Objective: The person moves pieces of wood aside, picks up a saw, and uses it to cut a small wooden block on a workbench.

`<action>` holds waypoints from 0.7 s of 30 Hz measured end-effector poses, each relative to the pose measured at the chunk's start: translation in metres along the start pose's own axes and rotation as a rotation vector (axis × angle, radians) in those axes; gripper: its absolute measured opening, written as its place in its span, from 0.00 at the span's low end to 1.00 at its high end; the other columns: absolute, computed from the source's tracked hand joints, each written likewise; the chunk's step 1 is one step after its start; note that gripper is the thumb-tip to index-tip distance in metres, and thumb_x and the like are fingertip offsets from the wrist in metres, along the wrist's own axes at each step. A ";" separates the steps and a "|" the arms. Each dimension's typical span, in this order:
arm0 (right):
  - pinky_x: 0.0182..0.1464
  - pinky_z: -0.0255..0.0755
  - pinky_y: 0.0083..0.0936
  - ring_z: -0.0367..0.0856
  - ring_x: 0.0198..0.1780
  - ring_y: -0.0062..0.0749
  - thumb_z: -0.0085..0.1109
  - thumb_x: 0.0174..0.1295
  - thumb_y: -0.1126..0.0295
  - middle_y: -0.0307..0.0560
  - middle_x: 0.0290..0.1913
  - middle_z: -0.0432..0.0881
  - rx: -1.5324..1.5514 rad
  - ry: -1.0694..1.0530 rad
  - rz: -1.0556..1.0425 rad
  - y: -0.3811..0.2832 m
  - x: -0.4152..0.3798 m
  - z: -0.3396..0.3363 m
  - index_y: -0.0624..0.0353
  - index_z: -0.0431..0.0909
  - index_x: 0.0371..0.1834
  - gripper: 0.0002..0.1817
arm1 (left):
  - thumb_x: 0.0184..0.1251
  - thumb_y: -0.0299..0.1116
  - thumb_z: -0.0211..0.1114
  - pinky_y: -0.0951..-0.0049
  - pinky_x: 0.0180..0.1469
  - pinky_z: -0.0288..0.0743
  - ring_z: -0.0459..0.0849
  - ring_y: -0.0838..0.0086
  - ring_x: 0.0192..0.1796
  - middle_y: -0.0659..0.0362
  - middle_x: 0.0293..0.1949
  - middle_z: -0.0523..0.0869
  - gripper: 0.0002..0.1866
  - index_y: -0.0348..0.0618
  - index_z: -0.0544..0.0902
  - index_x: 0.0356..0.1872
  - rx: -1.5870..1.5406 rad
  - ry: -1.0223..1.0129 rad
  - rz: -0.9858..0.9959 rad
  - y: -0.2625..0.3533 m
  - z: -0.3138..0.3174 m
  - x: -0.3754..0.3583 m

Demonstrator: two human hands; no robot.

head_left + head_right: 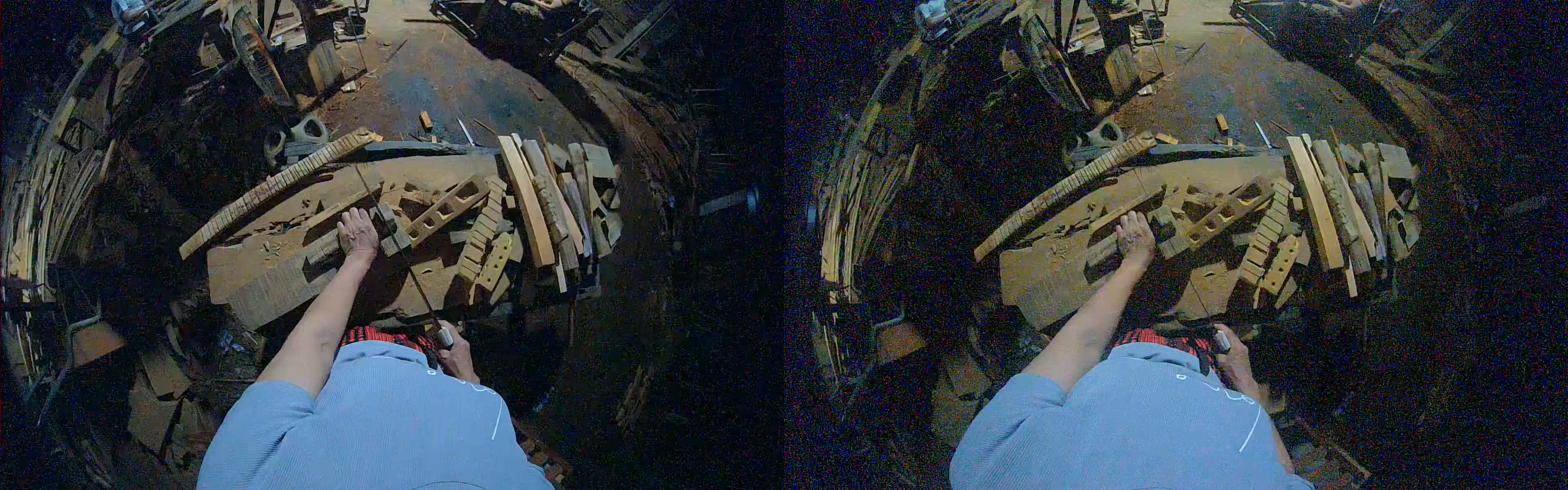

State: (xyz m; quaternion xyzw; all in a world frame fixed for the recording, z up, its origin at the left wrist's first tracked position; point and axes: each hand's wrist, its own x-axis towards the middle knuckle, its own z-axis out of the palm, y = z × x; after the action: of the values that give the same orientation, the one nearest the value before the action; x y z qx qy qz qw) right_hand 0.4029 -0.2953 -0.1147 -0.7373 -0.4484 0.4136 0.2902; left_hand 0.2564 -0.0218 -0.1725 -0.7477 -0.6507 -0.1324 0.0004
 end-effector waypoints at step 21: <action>0.42 0.68 0.26 0.76 0.43 0.41 0.55 0.39 0.78 0.54 0.40 0.75 -0.099 -0.031 0.032 -0.019 0.007 -0.006 0.48 0.65 0.51 0.29 | 0.55 0.31 0.47 0.64 0.38 0.63 0.69 0.64 0.38 0.55 0.31 0.70 0.06 0.42 0.71 0.27 -0.030 0.050 -0.023 0.000 0.004 0.000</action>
State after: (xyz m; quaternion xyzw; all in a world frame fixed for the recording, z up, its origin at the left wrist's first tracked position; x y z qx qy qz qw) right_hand 0.4019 -0.2811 -0.0985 -0.7515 -0.4609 0.4066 0.2397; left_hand 0.2576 -0.0209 -0.1762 -0.7366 -0.6569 -0.1607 0.0041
